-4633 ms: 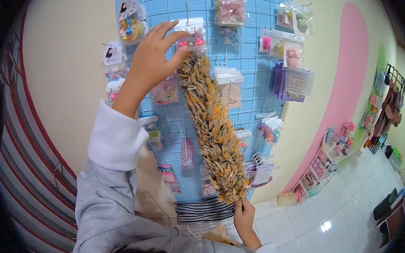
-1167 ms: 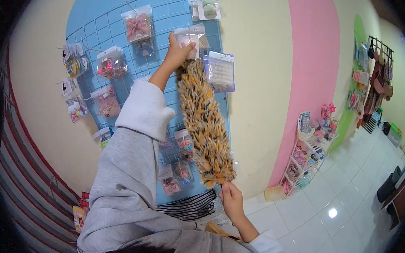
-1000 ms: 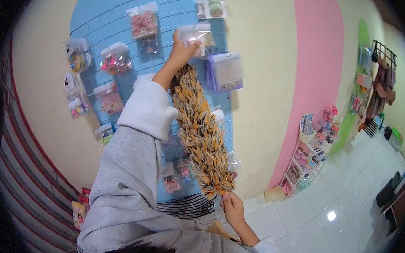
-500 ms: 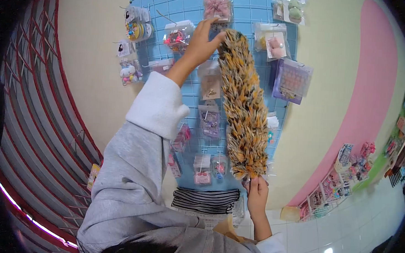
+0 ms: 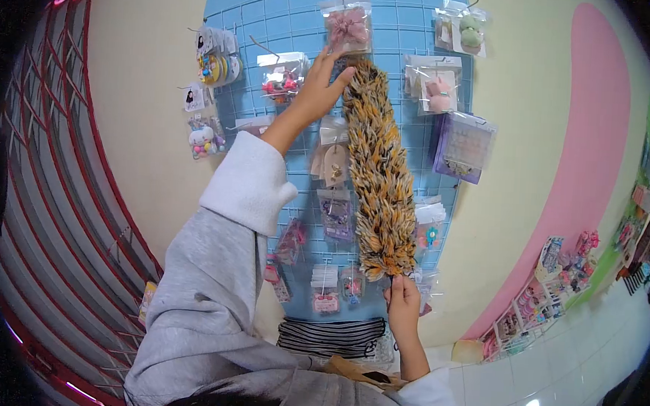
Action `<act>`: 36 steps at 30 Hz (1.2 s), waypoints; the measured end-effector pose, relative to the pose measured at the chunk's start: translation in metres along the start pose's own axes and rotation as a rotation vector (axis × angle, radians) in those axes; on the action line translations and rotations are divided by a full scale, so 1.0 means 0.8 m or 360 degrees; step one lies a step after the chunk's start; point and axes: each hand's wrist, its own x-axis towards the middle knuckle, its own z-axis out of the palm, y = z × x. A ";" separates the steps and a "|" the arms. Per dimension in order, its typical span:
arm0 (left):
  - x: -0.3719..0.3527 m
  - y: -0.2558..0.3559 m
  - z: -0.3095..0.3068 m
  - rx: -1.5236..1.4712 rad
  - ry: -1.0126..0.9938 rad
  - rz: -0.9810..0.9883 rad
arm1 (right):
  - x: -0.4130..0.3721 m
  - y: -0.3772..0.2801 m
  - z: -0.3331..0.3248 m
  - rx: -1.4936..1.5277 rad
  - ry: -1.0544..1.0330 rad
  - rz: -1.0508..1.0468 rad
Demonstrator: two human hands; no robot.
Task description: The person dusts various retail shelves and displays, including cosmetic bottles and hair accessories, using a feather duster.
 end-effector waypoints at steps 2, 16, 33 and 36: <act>-0.002 0.005 0.002 0.0033 0.0009 -0.0007 | -0.003 -0.002 -0.001 -0.0004 0.0001 0.0024; 0.033 0.039 0.038 -0.0024 0.0487 -0.0055 | -0.080 -0.006 -0.058 0.0114 -0.0045 0.0033; 0.056 0.155 0.131 0.0154 0.0297 0.0159 | -0.039 -0.101 -0.188 -0.0283 0.0566 -0.0381; 0.072 0.166 0.151 0.0140 0.0156 0.0159 | -0.026 -0.111 -0.185 -0.0373 0.0617 -0.0338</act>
